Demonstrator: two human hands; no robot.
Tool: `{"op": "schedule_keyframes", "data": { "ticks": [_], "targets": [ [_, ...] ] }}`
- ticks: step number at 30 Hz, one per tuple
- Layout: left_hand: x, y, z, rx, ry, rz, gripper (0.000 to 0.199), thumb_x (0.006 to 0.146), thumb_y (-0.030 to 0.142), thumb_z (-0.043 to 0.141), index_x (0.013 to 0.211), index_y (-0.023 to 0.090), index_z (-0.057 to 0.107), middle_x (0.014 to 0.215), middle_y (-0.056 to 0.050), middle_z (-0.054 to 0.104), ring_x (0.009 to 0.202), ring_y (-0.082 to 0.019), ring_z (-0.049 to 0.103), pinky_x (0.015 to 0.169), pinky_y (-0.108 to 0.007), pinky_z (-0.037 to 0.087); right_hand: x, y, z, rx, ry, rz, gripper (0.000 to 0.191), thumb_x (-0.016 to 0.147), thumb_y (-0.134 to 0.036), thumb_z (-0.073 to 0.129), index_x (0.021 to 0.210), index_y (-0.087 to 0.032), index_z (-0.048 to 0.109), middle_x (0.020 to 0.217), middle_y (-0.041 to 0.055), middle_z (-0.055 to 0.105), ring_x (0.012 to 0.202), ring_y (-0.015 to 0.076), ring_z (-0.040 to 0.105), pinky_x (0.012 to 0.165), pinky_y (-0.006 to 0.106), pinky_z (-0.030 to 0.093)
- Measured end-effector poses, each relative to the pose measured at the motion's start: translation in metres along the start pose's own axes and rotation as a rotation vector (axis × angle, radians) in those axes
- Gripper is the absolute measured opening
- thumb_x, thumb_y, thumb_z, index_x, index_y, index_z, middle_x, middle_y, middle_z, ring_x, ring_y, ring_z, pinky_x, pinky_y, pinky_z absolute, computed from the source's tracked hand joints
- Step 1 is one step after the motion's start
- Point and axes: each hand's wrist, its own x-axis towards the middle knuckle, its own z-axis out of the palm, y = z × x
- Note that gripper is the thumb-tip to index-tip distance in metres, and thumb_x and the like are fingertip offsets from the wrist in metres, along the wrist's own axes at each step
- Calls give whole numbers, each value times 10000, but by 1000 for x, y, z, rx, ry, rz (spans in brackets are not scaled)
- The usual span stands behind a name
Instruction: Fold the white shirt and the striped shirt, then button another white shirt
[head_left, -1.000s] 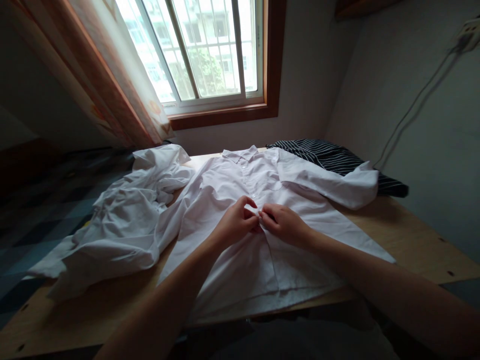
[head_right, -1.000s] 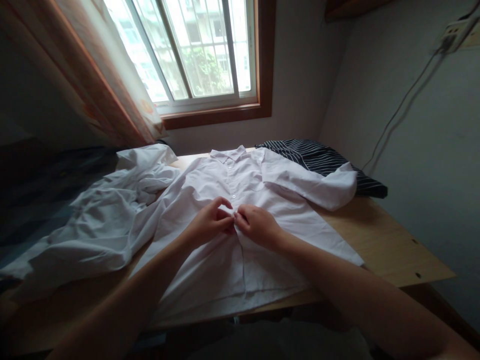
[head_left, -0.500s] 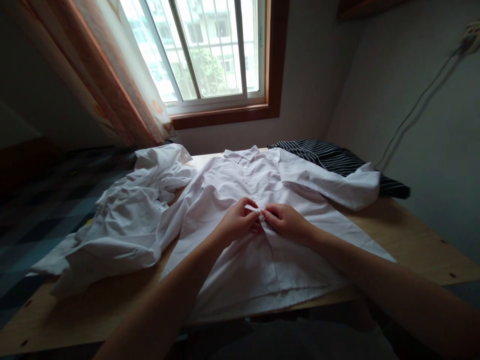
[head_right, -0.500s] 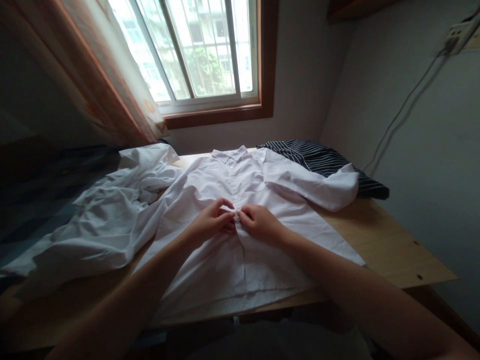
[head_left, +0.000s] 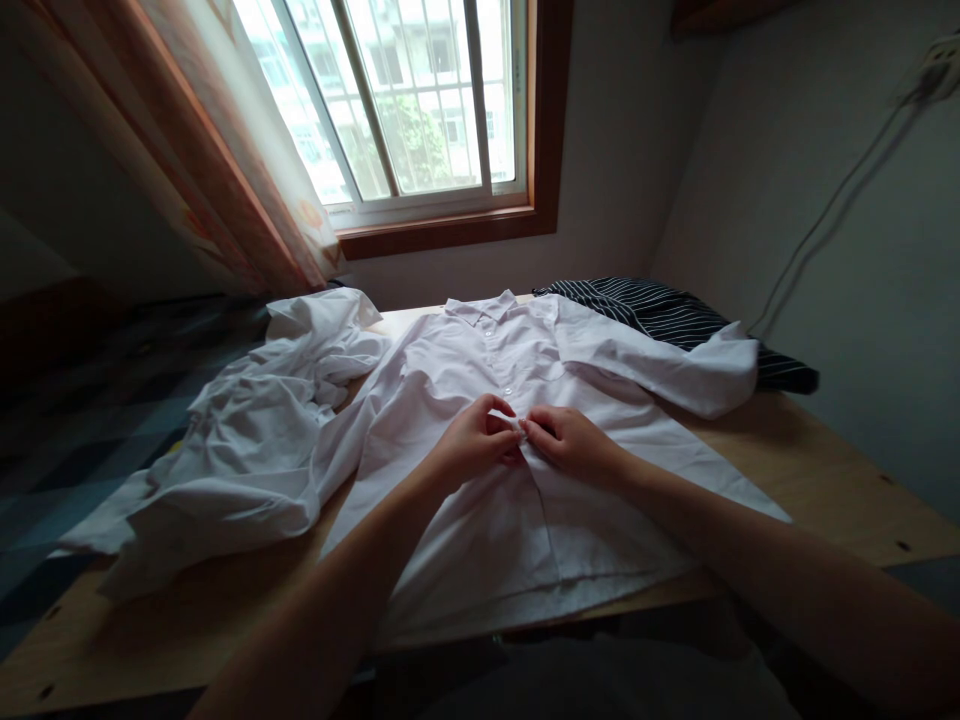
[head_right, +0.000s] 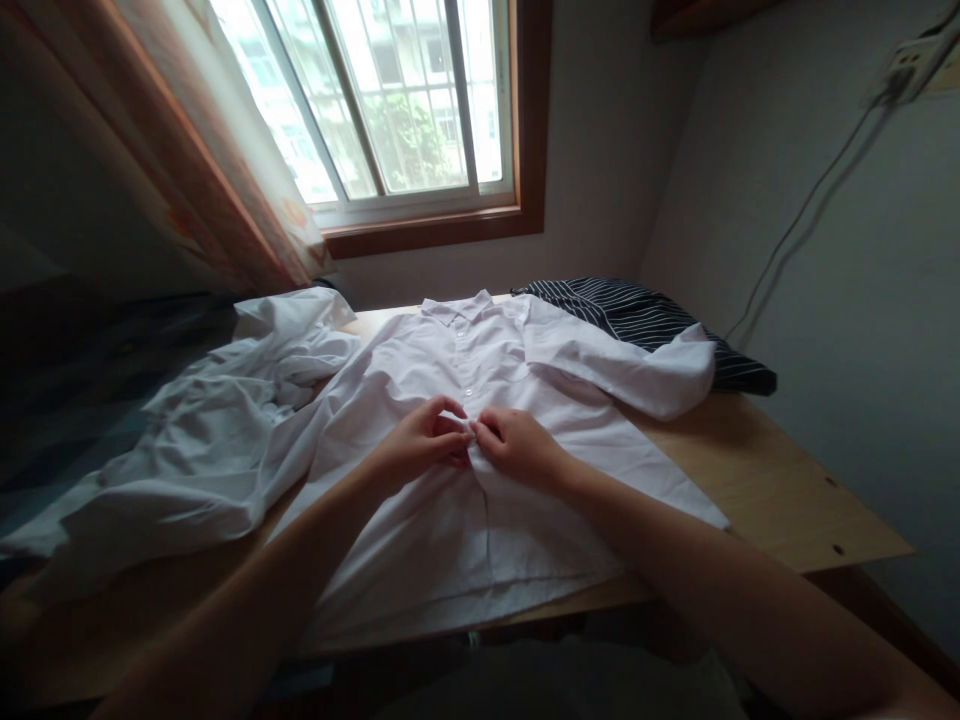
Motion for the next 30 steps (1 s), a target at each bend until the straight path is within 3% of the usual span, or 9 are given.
{"op": "schedule_keyframes", "data": {
  "ticks": [12, 16, 21, 25, 30],
  "targets": [
    [0, -3, -4, 85, -35, 7, 371, 722, 230, 777, 902, 179, 457, 580, 40, 653, 505, -118, 642, 512, -217, 535, 0, 2, 0, 88, -16, 16, 301, 934, -308, 453, 669, -179, 515, 610, -24, 528, 588, 113, 448, 570, 246, 298],
    [-3, 0, -13, 271, -76, -29, 297, 760, 261, 732, 896, 178, 480, 595, 28, 657, 456, -118, 616, 417, -186, 472, -1, 3, -3, 31, -82, 29, 280, 922, -292, 485, 705, -160, 603, 650, 0, 606, 611, 120, 502, 572, 245, 302],
    [-17, 18, -26, 721, -132, 88, 60, 813, 206, 616, 828, 148, 627, 605, 16, 638, 498, -109, 608, 453, -182, 443, -1, 0, -25, -27, -90, 20, 247, 907, -280, 523, 740, -147, 648, 689, 21, 644, 624, 125, 533, 584, 241, 337],
    [-40, 36, -17, 1089, -344, 269, 126, 819, 163, 604, 769, 165, 720, 707, -13, 694, 642, -130, 637, 631, -230, 470, -6, -12, -48, -25, -278, -28, 184, 881, -303, 586, 860, -155, 694, 768, 27, 686, 667, 134, 575, 602, 235, 387],
    [-76, 35, 11, 1310, -392, 343, 157, 802, 265, 717, 946, 202, 725, 955, -49, 703, 897, -214, 646, 817, -320, 497, -27, -36, -62, -117, -666, -82, 103, 831, -209, 633, 897, -188, 709, 838, 18, 699, 724, 141, 611, 630, 235, 428]
  ]
}}
